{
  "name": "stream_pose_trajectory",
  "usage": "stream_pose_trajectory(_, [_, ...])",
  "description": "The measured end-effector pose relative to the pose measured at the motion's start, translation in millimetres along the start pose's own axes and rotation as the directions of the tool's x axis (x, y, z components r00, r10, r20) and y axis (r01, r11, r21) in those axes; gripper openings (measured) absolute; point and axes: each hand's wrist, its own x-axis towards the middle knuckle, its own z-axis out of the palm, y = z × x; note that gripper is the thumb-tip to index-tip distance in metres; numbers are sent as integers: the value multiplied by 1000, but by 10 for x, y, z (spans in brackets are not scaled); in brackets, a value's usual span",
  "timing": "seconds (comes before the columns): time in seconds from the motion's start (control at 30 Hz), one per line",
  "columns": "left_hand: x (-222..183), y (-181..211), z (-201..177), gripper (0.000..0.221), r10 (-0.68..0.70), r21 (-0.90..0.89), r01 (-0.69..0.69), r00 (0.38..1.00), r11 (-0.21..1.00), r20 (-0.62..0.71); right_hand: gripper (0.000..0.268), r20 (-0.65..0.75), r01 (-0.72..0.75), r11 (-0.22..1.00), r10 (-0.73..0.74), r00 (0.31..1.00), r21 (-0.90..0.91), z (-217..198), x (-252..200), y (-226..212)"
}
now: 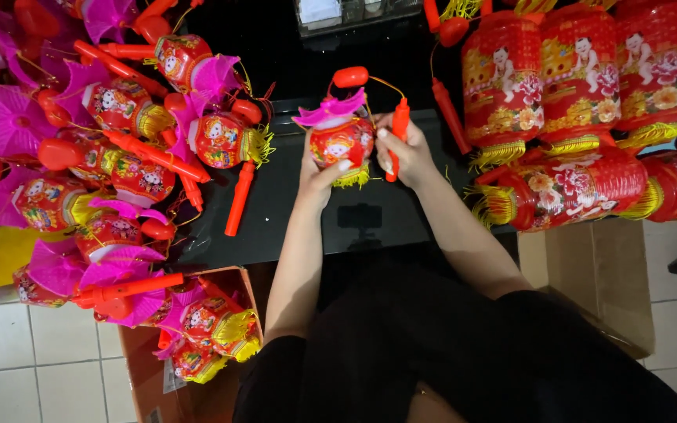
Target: Assembling decorative lanterns by attaching plastic handles to the lantern bodies.
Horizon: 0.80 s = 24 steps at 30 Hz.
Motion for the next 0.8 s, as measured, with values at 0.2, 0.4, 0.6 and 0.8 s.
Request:
stream_pose_trajectory(0.2, [-18, -11, -86, 84, -37, -84, 41, 998, 996, 41, 16, -73, 3, 996, -9, 997, -86, -30, -17, -49])
stream_pose_trajectory(0.4, [-94, 55, 118, 97, -88, -102, 110, 977, 989, 196, 19, -101, -102, 995, 100, 990, -19, 521, -103, -585])
stream_pose_trajectory(0.6, [-59, -43, -37, 78, -181, -91, 207, 956, 974, 233, 13, -223, -3, 998, -9, 975, -55, 162, 8, -177])
stream_pose_trajectory(0.8, [-45, 112, 215, 97, -22, 17, 19, 982, 1000, 187, 12, -224, 80, 971, -131, 966, -226, 58, 40, -4])
